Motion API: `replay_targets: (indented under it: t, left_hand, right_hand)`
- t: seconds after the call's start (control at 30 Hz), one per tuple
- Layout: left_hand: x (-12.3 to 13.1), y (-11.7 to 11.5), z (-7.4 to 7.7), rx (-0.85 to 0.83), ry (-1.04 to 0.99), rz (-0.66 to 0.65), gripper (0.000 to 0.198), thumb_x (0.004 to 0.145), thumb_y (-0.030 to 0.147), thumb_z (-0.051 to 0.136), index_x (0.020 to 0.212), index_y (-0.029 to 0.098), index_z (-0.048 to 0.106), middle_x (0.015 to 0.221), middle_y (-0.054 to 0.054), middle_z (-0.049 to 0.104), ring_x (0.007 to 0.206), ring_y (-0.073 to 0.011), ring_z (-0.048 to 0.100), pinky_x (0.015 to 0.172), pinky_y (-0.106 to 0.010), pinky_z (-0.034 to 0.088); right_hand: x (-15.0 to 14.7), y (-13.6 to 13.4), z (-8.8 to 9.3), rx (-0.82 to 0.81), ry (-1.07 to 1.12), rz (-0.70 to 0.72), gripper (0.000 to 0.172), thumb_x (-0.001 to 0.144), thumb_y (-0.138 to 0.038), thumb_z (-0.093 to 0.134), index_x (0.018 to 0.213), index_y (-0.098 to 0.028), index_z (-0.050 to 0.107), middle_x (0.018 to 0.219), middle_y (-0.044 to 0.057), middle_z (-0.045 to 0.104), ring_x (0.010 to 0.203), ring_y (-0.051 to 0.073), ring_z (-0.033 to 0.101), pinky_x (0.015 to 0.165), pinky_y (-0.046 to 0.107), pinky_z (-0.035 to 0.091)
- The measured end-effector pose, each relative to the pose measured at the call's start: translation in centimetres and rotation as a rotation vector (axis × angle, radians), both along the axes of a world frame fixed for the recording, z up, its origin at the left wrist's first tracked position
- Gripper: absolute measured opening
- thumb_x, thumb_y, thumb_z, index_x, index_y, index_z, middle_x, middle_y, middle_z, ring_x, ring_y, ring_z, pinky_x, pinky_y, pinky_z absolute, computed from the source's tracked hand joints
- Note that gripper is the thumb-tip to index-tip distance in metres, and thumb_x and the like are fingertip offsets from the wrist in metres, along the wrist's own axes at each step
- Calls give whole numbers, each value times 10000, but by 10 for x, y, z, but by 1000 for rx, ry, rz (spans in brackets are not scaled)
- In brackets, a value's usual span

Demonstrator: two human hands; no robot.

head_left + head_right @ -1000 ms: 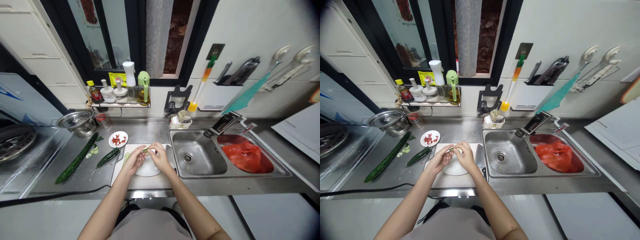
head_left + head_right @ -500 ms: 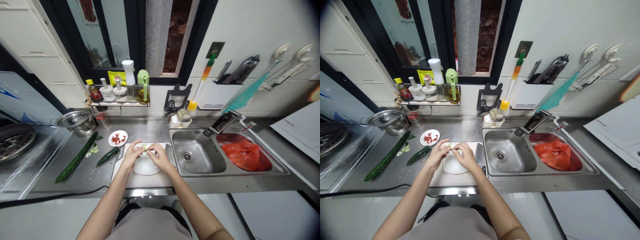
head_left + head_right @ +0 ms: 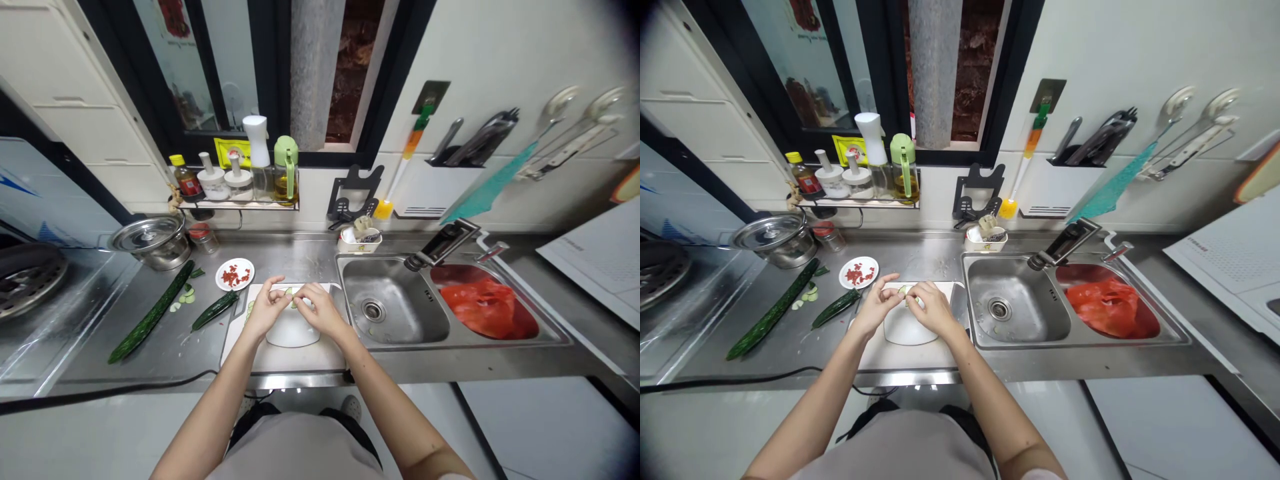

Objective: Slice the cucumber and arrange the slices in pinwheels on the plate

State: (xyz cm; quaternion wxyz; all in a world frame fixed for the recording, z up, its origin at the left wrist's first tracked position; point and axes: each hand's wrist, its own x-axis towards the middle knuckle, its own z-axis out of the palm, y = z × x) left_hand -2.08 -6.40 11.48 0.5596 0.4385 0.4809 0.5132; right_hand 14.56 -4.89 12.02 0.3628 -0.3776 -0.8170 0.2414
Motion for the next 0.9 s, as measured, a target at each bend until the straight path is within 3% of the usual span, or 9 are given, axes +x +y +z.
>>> replay_targets:
  t: [0.33,0.9]
  left_hand:
    - [1,4,-6,68,34,-7,642,700,356,742,1246,186,451,693,63,572,564,-61,484,582,-190,346]
    - [9,8,-18,143,115,-21,560,731,297,690,1231,185,466,717,50,569,642,-86,519,690,-229,400]
  right_hand:
    - [1,3,-4,-10,-15,16,155,927,-263,497,824,-205,598,837,29,626,845,166,532,787,288,396]
    - [6,8,-3,-189,52,-12,156,849,-225,551,714,-181,615,697,-11,595,694,120,519,691,229,383]
